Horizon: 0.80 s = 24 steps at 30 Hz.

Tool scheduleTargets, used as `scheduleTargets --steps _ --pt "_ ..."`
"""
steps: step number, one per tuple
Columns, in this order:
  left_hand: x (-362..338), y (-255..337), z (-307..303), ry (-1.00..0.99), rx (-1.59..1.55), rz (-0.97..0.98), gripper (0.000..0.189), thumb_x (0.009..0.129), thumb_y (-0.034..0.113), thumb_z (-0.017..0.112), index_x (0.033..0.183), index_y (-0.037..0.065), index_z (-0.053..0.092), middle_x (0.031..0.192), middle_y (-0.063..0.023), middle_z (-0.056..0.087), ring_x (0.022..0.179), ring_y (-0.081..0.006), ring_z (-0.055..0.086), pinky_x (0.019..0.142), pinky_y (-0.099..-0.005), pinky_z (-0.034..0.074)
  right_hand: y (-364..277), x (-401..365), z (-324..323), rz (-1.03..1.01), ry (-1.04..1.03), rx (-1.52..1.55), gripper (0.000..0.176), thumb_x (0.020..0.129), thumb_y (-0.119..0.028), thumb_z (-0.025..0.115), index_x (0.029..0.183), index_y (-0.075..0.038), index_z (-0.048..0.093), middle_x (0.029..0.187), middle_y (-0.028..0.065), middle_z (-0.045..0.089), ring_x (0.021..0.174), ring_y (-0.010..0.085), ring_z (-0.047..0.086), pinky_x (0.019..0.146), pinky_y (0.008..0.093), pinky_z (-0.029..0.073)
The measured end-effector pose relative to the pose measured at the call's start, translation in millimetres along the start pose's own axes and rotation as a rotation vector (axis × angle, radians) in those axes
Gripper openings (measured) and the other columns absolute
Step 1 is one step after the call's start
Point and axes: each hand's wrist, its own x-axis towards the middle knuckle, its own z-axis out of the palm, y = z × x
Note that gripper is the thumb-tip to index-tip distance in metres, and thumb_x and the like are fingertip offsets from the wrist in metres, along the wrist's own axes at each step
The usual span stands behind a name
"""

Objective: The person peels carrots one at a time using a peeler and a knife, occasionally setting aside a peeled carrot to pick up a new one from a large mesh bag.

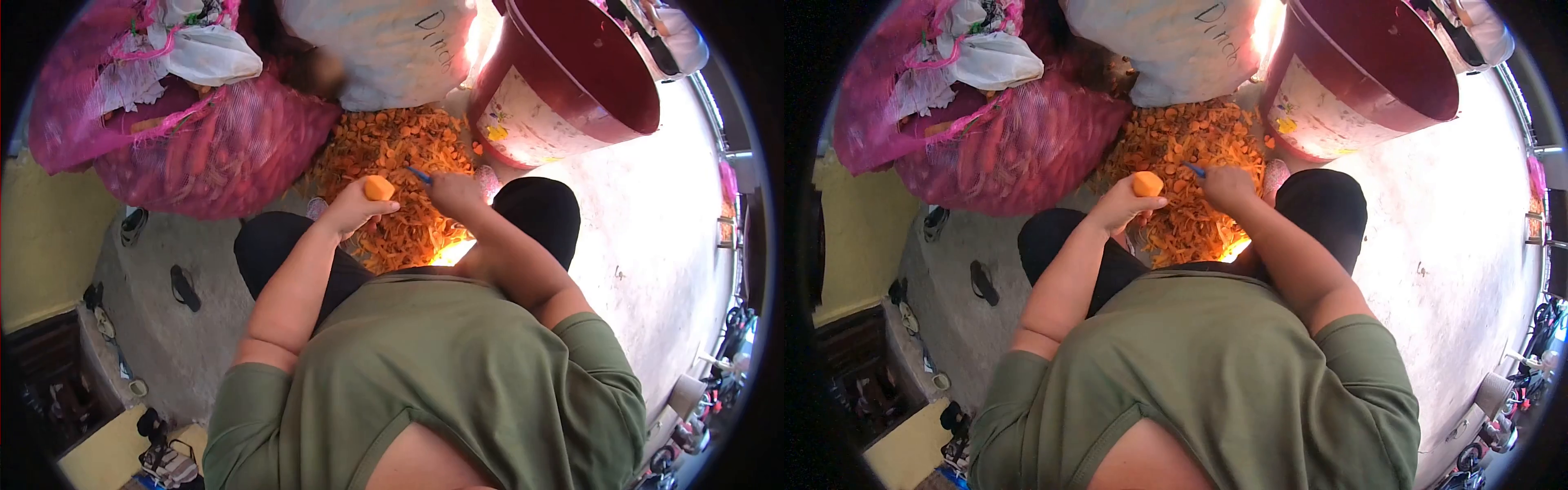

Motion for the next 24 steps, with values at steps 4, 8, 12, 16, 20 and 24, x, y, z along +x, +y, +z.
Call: scheduleTargets --steps 4,8,12,16,20,24 --pt "44 90 42 -0.174 0.017 0.396 0.036 0.073 0.014 0.064 0.102 0.002 0.046 0.075 -0.0026 0.052 0.058 -0.0091 0.051 0.048 -0.0214 0.042 0 6 18 -0.021 -0.028 0.035 0.032 0.081 -0.035 0.045 0.083 -0.005 0.058 0.073 0.0132 0.060 0.068 0.0300 0.059 0.059 0.0411 0.046" --pt "23 197 94 -0.467 -0.084 0.788 0.039 0.081 0.022 0.056 0.111 0.001 0.043 0.102 -0.0094 0.054 0.087 -0.0143 0.055 0.067 -0.0248 0.046 0 3 -9 0.070 -0.107 0.137 0.035 0.082 -0.036 0.044 0.084 -0.005 0.057 0.076 0.0151 0.060 0.071 0.0315 0.058 0.062 0.0417 0.045" --pt "13 190 83 -0.475 0.609 0.805 0.037 0.080 0.025 0.057 0.106 0.000 0.046 0.100 -0.0096 0.055 0.084 -0.0178 0.055 0.070 -0.0275 0.045 4 7 -18 0.196 -0.016 0.268 0.036 0.082 -0.038 0.044 0.086 -0.005 0.057 0.076 0.0158 0.060 0.073 0.0328 0.058 0.065 0.0426 0.044" --pt "10 164 -3 -0.279 1.493 0.185 0.035 0.075 0.033 0.060 0.084 -0.001 0.056 0.076 -0.0133 0.057 0.073 -0.0207 0.056 0.063 -0.0310 0.043 7 12 -32 0.257 0.058 0.583 0.035 0.083 -0.037 0.046 0.085 -0.003 0.056 0.069 0.0131 0.059 0.064 0.0265 0.059 0.060 0.0374 0.045" --pt "3 160 -137 0.557 1.599 -0.061 0.038 0.072 0.033 0.057 0.085 -0.003 0.059 0.089 -0.0250 0.056 0.086 -0.0347 0.055 0.073 -0.0419 0.044 19 31 -23 0.281 0.007 1.202 0.036 0.086 -0.035 0.044 0.079 -0.001 0.054 0.062 0.0089 0.056 0.052 0.0174 0.055 0.049 0.0281 0.042" --pt "-16 156 -224 1.206 1.808 -0.167 0.027 0.078 0.015 0.042 0.102 0.006 0.052 0.105 -0.0154 0.052 0.099 -0.0332 0.049 0.082 -0.0434 0.040 17 42 -35 0.309 -0.054 1.799 0.037 0.087 -0.038 0.041 0.081 -0.003 0.050 0.060 0.0097 0.055 0.051 0.0183 0.053 0.047 0.0270 0.041"
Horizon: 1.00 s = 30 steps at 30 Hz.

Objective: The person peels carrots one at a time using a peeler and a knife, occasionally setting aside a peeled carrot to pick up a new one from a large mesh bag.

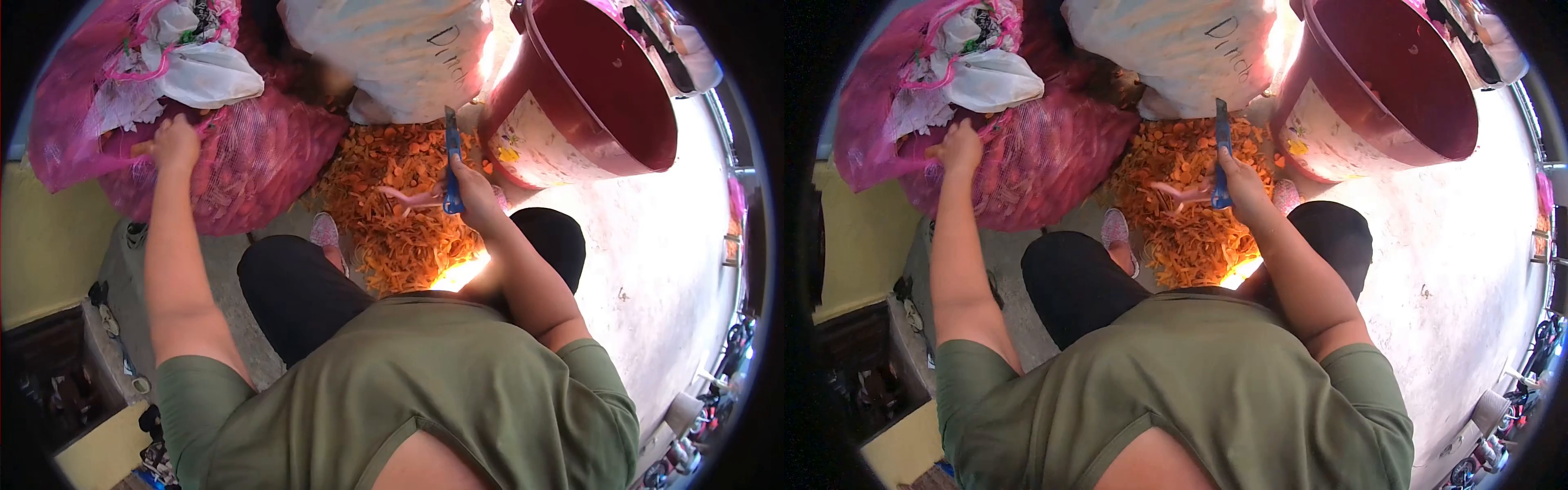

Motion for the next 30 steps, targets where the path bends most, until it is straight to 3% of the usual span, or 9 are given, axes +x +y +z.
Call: scheduleTargets --steps 7,11,17,23,24,25,26,29,30 --pt "48 -56 43 -0.404 0.390 0.243 0.033 0.077 0.017 0.047 0.109 0.008 0.050 0.107 -0.0150 0.054 0.103 -0.0299 0.049 0.083 -0.0418 0.039 -9 11 18 0.030 -0.082 0.497 0.034 0.088 -0.039 0.037 0.076 -0.008 0.046 0.056 0.0052 0.047 0.052 0.0150 0.047 0.053 0.0250 0.037" --pt "58 -70 32 -0.593 0.244 0.090 0.035 0.079 0.023 0.049 0.109 0.005 0.050 0.115 -0.0171 0.048 0.106 -0.0328 0.046 0.085 -0.0411 0.039 -6 21 7 0.045 -0.242 0.689 0.033 0.088 -0.036 0.041 0.076 -0.006 0.045 0.057 0.0069 0.048 0.052 0.0189 0.048 0.054 0.0266 0.039" --pt "27 -84 20 -0.073 0.107 0.113 0.036 0.078 0.022 0.054 0.109 0.006 0.048 0.110 -0.0166 0.049 0.098 -0.0353 0.049 0.081 -0.0406 0.041 -14 16 12 -0.030 -0.040 0.621 0.030 0.086 -0.035 0.044 0.076 -0.008 0.047 0.057 0.0049 0.046 0.051 0.0155 0.045 0.049 0.0246 0.036" --pt "-32 -41 -29 0.730 -0.509 0.187 0.038 0.076 0.026 0.061 0.101 0.000 0.050 0.099 -0.0156 0.051 0.089 -0.0317 0.052 0.076 -0.0384 0.041 -6 15 7 -0.113 0.043 0.481 0.028 0.086 -0.032 0.047 0.076 -0.006 0.047 0.058 0.0049 0.047 0.051 0.0155 0.047 0.048 0.0244 0.037" --pt "-50 -23 -33 0.691 -0.641 0.117 0.033 0.080 0.024 0.058 0.098 -0.002 0.048 0.097 -0.0129 0.052 0.086 -0.0256 0.053 0.077 -0.0331 0.042 -5 17 6 -0.161 0.066 0.399 0.028 0.085 -0.032 0.047 0.076 -0.006 0.046 0.057 0.0053 0.047 0.050 0.0155 0.047 0.046 0.0249 0.037" --pt "-61 1 -25 0.520 -1.426 0.120 0.029 0.083 0.021 0.054 0.101 0.000 0.047 0.096 -0.0084 0.052 0.085 -0.0187 0.053 0.078 -0.0290 0.042 -4 17 4 -0.206 0.090 0.318 0.027 0.085 -0.031 0.048 0.075 -0.006 0.046 0.057 0.0058 0.047 0.049 0.0154 0.047 0.045 0.0254 0.037" --pt "-80 20 -33 0.281 -1.610 0.127 0.026 0.085 0.019 0.051 0.104 0.002 0.045 0.096 -0.0054 0.051 0.084 -0.0147 0.052 0.079 -0.0275 0.042 -5 18 3 -0.244 0.083 0.237 0.027 0.085 -0.031 0.048 0.076 -0.006 0.046 0.057 0.0055 0.047 0.049 0.0146 0.047 0.045 0.0253 0.037" --pt "-132 89 -28 -0.488 -2.236 -0.562 0.039 0.081 0.039 0.051 0.100 0.006 0.048 0.085 -0.0037 0.053 0.080 -0.0144 0.053 0.069 -0.0305 0.047 -12 14 4 -0.334 0.065 0.093 0.024 0.085 -0.029 0.049 0.076 -0.007 0.046 0.056 0.0040 0.046 0.047 0.0118 0.045 0.043 0.0246 0.035" --pt "-142 105 20 -0.740 -2.444 -0.442 0.039 0.082 0.041 0.049 0.101 0.007 0.048 0.078 -0.0056 0.054 0.070 -0.0187 0.056 0.059 -0.0340 0.048 -17 9 7 -0.321 0.088 0.147 0.023 0.085 -0.028 0.049 0.076 -0.007 0.046 0.056 0.0037 0.046 0.047 0.0117 0.045 0.043 0.0245 0.035"
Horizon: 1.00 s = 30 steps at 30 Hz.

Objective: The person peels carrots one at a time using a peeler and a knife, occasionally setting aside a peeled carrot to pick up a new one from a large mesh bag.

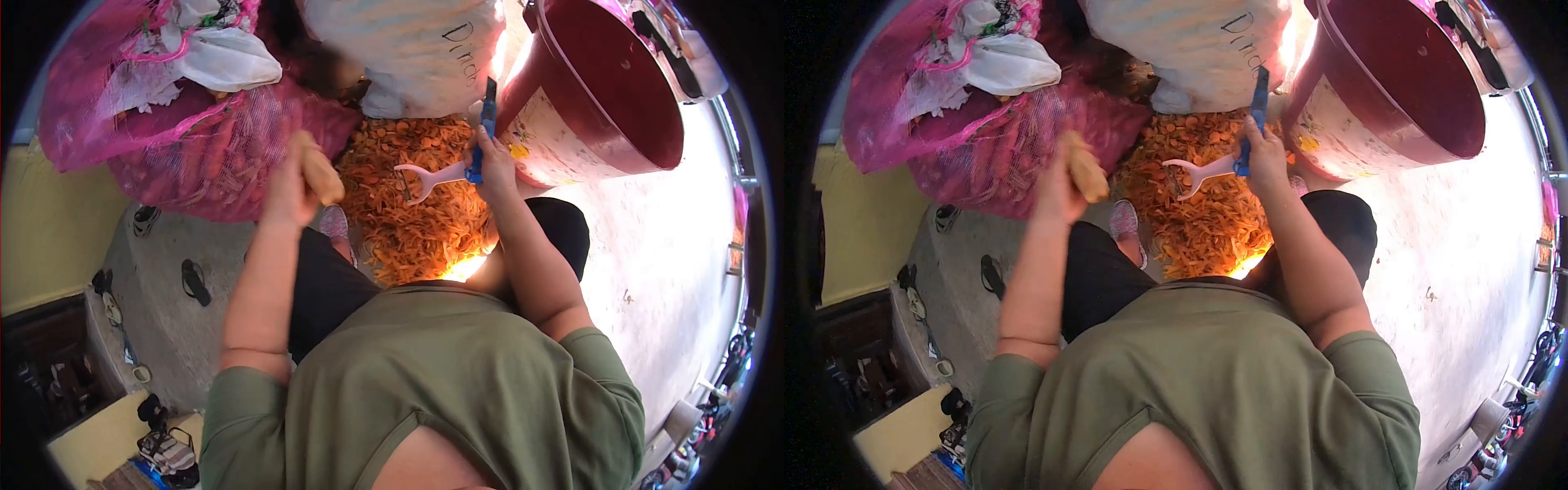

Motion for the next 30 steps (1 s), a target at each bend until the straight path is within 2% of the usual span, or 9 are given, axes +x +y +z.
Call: scheduleTargets --steps 2,7,10,14,17,20,24,28,30 --pt "-6 -43 -7 -0.151 -0.101 -0.359 0.039 0.084 0.043 0.043 0.100 0.007 0.049 0.076 -0.0064 0.055 0.062 -0.0201 0.056 0.052 -0.0337 0.047 -11 -6 3 0.029 0.077 0.094 0.023 0.084 -0.028 0.050 0.076 -0.007 0.046 0.056 0.0031 0.046 0.046 0.0115 0.044 0.043 0.0245 0.035" --pt "-30 -99 19 -0.068 -0.101 -0.574 0.035 0.086 0.038 0.041 0.099 0.007 0.050 0.075 -0.0056 0.055 0.057 -0.0167 0.056 0.048 -0.0327 0.047 -12 -39 23 0.087 -0.046 -0.198 0.026 0.083 -0.030 0.052 0.072 -0.006 0.048 0.055 0.0020 0.045 0.044 0.0102 0.043 0.041 0.0240 0.033" --pt "-38 -109 25 -0.062 -0.023 -0.566 0.032 0.087 0.035 0.042 0.100 0.007 0.051 0.075 -0.0048 0.056 0.058 -0.0150 0.056 0.052 -0.0327 0.048 -4 -44 30 0.071 -0.021 -0.381 0.027 0.083 -0.031 0.053 0.072 -0.006 0.048 0.054 0.0019 0.045 0.043 0.0104 0.042 0.040 0.0243 0.032" --pt "-69 -95 46 -0.218 0.115 -0.579 0.033 0.087 0.032 0.043 0.098 0.002 0.050 0.076 -0.0060 0.056 0.061 -0.0149 0.057 0.053 -0.0275 0.048 -1 -4 -4 -0.031 0.284 -0.289 0.027 0.082 -0.028 0.054 0.071 -0.003 0.050 0.054 0.0022 0.047 0.042 0.0108 0.042 0.039 0.0257 0.033" --pt "-68 -101 37 -0.230 0.084 -0.562 0.035 0.087 0.033 0.043 0.097 0.001 0.050 0.076 -0.0075 0.056 0.060 -0.0154 0.057 0.049 -0.0269 0.049 -8 -4 -11 -0.063 0.299 -0.158 0.025 0.082 -0.030 0.054 0.073 -0.007 0.049 0.055 -0.0008 0.044 0.044 0.0088 0.041 0.039 0.0221 0.031" --pt "-69 -99 41 -0.235 0.095 -0.596 0.036 0.087 0.034 0.043 0.098 0.000 0.050 0.076 -0.0079 0.056 0.060 -0.0156 0.057 0.048 -0.0276 0.049 0 -36 25 0.098 0.087 -0.371 0.024 0.082 -0.029 0.055 0.073 -0.007 0.049 0.057 -0.0004 0.045 0.044 0.0095 0.041 0.039 0.0234 0.033" --pt "-74 -98 44 -0.265 0.156 -0.575 0.036 0.087 0.033 0.043 0.100 0.001 0.049 0.078 -0.0081 0.056 0.062 -0.0167 0.058 0.049 -0.0284 0.050 -6 -7 -5 -0.036 0.353 -0.350 0.027 0.081 -0.028 0.056 0.073 -0.004 0.047 0.059 0.0019 0.046 0.043 0.0104 0.042 0.039 0.0240 0.036" --pt "-65 -102 29 -0.276 0.066 -0.585 0.035 0.086 0.033 0.044 0.102 0.002 0.048 0.080 -0.0080 0.056 0.064 -0.0168 0.058 0.048 -0.0278 0.050 -13 -3 -13 -0.034 0.351 -0.161 0.029 0.080 -0.030 0.057 0.071 -0.004 0.046 0.058 0.0037 0.047 0.042 0.0114 0.042 0.038 0.0245 0.035" --pt "-62 -106 31 -0.282 0.031 -0.563 0.035 0.086 0.033 0.045 0.103 0.002 0.048 0.082 -0.0080 0.056 0.065 -0.0164 0.058 0.047 -0.0273 0.050 4 -28 12 0.053 0.215 -0.410 0.031 0.079 -0.030 0.058 0.075 -0.001 0.051 0.055 0.0046 0.049 0.044 0.0134 0.048 0.041 0.0280 0.039"
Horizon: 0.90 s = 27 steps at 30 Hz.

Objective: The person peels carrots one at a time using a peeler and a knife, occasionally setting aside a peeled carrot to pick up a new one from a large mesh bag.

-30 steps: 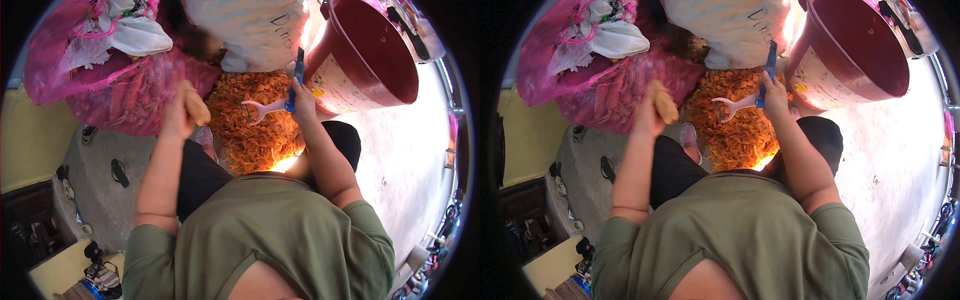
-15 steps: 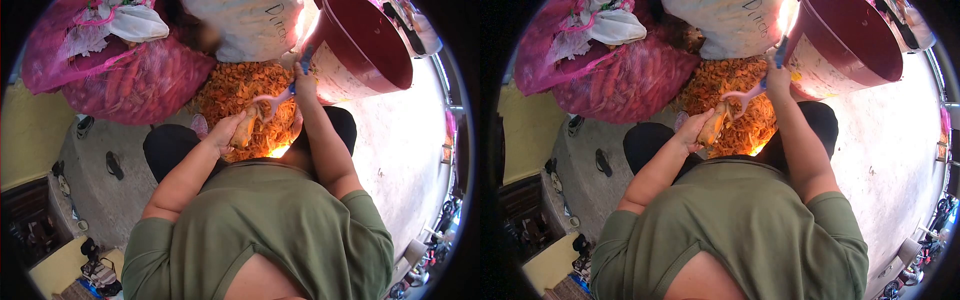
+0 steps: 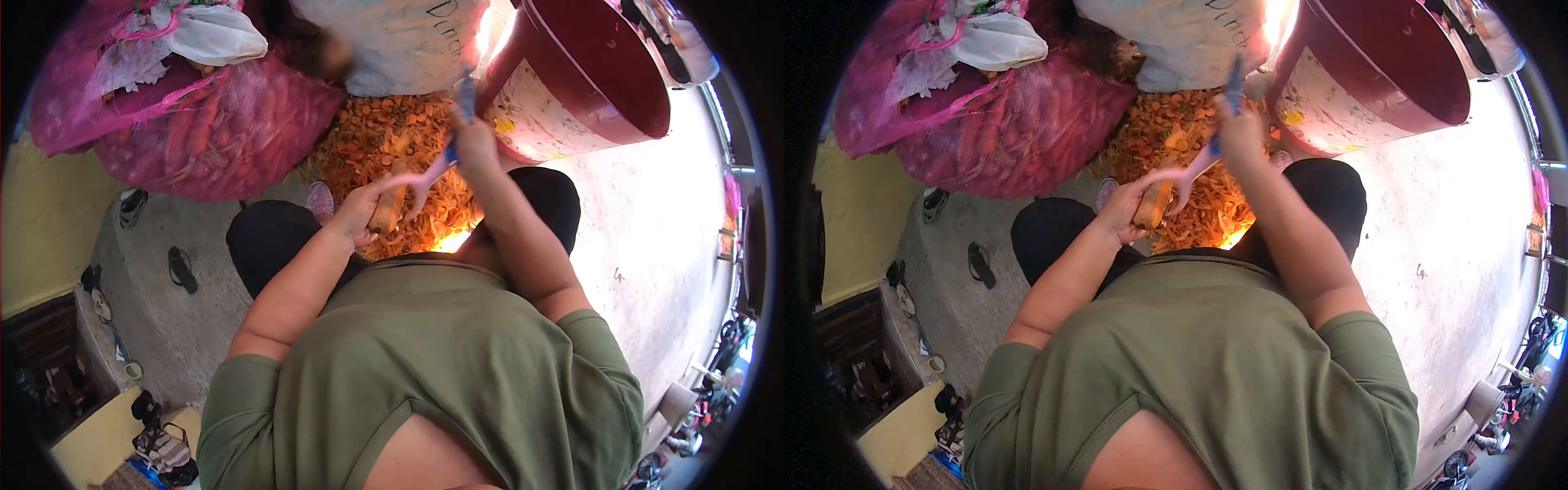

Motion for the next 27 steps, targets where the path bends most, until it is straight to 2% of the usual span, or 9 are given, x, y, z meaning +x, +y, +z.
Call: scheduleTargets --steps 2,4,5,8,12,16,18,22,27 --pt "-3 1 11 0.021 0.011 -0.002 0.035 0.085 0.032 0.045 0.105 0.003 0.047 0.082 -0.0078 0.056 0.064 -0.0161 0.058 0.047 -0.0272 0.050 1 -18 16 0.057 -0.083 0.014 0.028 0.081 -0.032 0.054 0.074 -0.005 0.051 0.052 0.0021 0.046 0.042 0.0119 0.042 0.039 0.0248 0.032" --pt "-4 -2 8 0.031 0.006 -0.034 0.036 0.086 0.032 0.045 0.107 0.003 0.045 0.083 -0.0077 0.056 0.064 -0.0164 0.058 0.048 -0.0272 0.050 11 18 -5 -0.035 0.097 -0.009 0.027 0.081 -0.030 0.056 0.074 -0.004 0.051 0.053 0.0019 0.046 0.043 0.0117 0.042 0.039 0.0248 0.033" --pt "0 -3 -1 0.028 -0.002 -0.062 0.036 0.086 0.031 0.045 0.108 0.002 0.045 0.083 -0.0077 0.056 0.064 -0.0168 0.059 0.049 -0.0272 0.051 2 25 -14 -0.023 0.211 0.178 0.026 0.080 -0.029 0.057 0.072 -0.005 0.050 0.053 0.0018 0.045 0.043 0.0114 0.043 0.040 0.0250 0.035" --pt "-4 -1 4 0.037 0.018 -0.011 0.033 0.087 0.029 0.043 0.107 0.003 0.045 0.082 -0.0064 0.054 0.063 -0.0146 0.057 0.051 -0.0281 0.050 -3 28 -23 0.004 0.202 0.228 0.026 0.080 -0.029 0.057 0.071 -0.005 0.050 0.052 0.0016 0.045 0.043 0.0109 0.043 0.039 0.0252 0.035" --pt "-5 3 15 0.140 0.008 -0.116 0.032 0.089 0.029 0.039 0.109 0.006 0.045 0.085 -0.0049 0.053 0.064 -0.0133 0.055 0.052 -0.0279 0.048 1 -27 17 0.016 -0.160 -0.071 0.028 0.080 -0.027 0.057 0.068 -0.002 0.053 0.055 0.0045 0.050 0.045 0.0139 0.049 0.042 0.0287 0.040" --pt "-1 -6 -2 -0.030 -0.029 -0.068 0.031 0.088 0.028 0.039 0.107 0.004 0.046 0.089 -0.0076 0.054 0.072 -0.0150 0.058 0.054 -0.0305 0.051 3 27 -17 -0.107 0.205 0.069 0.030 0.082 -0.032 0.055 0.068 -0.005 0.049 0.053 0.0019 0.045 0.044 0.0115 0.044 0.039 0.0241 0.034" --pt "-3 -4 -11 -0.077 -0.034 -0.097 0.030 0.089 0.027 0.038 0.107 0.005 0.046 0.089 -0.0076 0.055 0.075 -0.0150 0.058 0.057 -0.0313 0.052 17 54 -32 -0.019 0.221 0.229 0.030 0.082 -0.033 0.054 0.068 -0.006 0.049 0.053 0.0018 0.045 0.043 0.0114 0.044 0.039 0.0248 0.033" --pt "2 -2 7 0.055 -0.082 -0.061 0.031 0.089 0.029 0.038 0.106 0.005 0.046 0.086 -0.0077 0.054 0.070 -0.0171 0.057 0.055 -0.0310 0.051 1 -26 15 0.056 -0.143 0.000 0.030 0.080 -0.030 0.057 0.069 -0.003 0.050 0.051 0.0041 0.047 0.041 0.0143 0.046 0.039 0.0290 0.037" --pt "1 -7 0 0.008 0.037 -0.135 0.036 0.089 0.033 0.037 0.107 0.004 0.045 0.083 -0.0079 0.052 0.063 -0.0185 0.054 0.047 -0.0296 0.046 11 28 -11 0.053 0.140 0.077 0.023 0.081 -0.026 0.056 0.076 -0.005 0.049 0.054 0.0023 0.046 0.041 0.0123 0.041 0.039 0.0245 0.035"
